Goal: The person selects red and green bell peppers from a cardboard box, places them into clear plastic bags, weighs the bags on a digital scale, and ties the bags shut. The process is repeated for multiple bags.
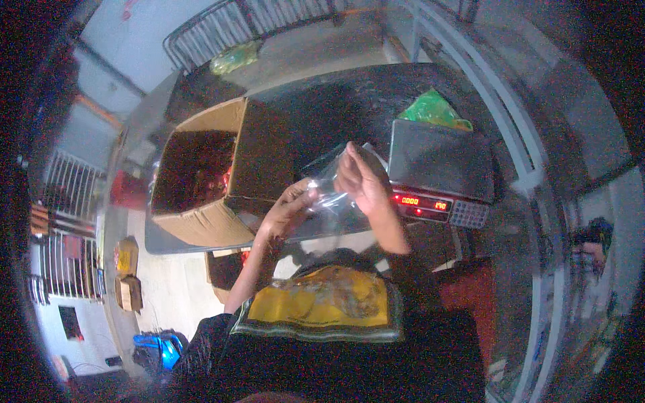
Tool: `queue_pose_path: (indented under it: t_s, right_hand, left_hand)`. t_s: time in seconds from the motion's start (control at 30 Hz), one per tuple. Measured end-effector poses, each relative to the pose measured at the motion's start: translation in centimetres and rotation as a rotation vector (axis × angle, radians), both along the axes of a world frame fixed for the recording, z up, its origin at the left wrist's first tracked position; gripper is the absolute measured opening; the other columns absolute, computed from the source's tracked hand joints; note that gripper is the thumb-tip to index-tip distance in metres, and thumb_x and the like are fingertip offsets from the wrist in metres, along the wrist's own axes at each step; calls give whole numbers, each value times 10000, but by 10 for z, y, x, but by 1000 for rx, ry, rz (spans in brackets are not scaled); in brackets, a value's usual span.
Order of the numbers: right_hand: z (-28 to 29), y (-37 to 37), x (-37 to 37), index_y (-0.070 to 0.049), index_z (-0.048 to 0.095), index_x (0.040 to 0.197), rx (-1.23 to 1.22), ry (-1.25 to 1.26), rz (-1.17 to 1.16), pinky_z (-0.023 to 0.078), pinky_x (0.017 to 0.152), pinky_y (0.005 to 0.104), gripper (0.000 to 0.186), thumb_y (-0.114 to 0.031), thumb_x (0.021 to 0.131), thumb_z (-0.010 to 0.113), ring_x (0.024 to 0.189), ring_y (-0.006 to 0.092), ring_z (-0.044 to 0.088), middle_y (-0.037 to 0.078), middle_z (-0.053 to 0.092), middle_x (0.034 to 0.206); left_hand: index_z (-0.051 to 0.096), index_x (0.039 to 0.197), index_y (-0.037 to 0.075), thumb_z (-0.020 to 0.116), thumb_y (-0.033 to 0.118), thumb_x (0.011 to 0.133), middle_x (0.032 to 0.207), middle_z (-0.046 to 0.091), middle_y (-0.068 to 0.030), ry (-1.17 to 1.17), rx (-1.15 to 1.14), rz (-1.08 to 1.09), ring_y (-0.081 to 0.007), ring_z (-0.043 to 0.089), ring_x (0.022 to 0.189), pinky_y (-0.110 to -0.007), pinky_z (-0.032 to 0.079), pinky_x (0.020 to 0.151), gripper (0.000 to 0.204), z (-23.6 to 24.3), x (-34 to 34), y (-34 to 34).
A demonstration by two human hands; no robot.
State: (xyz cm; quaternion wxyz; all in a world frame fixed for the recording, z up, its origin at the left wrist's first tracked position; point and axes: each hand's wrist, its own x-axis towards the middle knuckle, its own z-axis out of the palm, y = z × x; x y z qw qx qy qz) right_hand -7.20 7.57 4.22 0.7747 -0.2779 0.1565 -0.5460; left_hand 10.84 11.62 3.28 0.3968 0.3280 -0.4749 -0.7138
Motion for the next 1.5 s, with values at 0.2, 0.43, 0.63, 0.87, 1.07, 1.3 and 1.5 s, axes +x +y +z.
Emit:
queue_pose_path:
  t_s: [0.2,0.43,0.63,0.87,1.07,1.3,1.5]
  right_hand:
    - [8,16,5,-78,482,831,-171,407,293,218,323,182,251,-310,860,575,350,15,264,-55,343,487]
    - [-2,5,10,-56,578,807,-95,327,110,419,522,223,181,-228,863,572,578,103,508,4,565,685]
    - [-8,-7,40,-56,524,888,10,-155,686,443,568,228,177,-233,884,529,620,97,507,22,516,657]
    - [-7,-1,67,-38,575,820,-340,321,370,429,670,289,225,-262,845,583,682,136,527,57,595,801]
    - [-12,-17,94,-68,532,817,-97,-129,603,441,447,326,260,-303,912,474,557,144,524,21,517,687]
    - [26,-20,213,-28,549,1040,-480,583,702,426,727,237,376,-336,832,602,850,103,538,33,576,908]
    - [18,-90,362,-34,550,973,-1042,1037,467,386,853,306,172,-156,851,550,942,171,530,58,567,977]
  left_hand:
    - [491,865,84,535,301,888,739,482,9,561,197,292,-111,469,672,-250,387,630,223,25,-4,2]
    - [552,818,89,569,328,867,700,489,30,53,70,145,-64,442,632,-216,375,577,244,33,32,18]
    - [566,857,65,541,336,878,794,556,0,-5,-52,301,-96,505,766,-257,407,710,272,31,62,30]
    - [525,869,72,542,303,880,762,512,9,627,100,75,-88,483,716,-226,401,653,231,26,95,31]
    - [595,896,33,608,331,826,738,558,14,-32,-77,15,-55,464,668,-206,364,594,306,34,133,38]
    - [604,812,27,573,284,853,680,560,6,-120,-51,189,-62,477,586,-208,368,537,262,74,265,85]
    - [584,911,22,503,198,907,848,572,-24,-422,-194,1724,-70,488,791,-212,391,713,194,36,373,105]
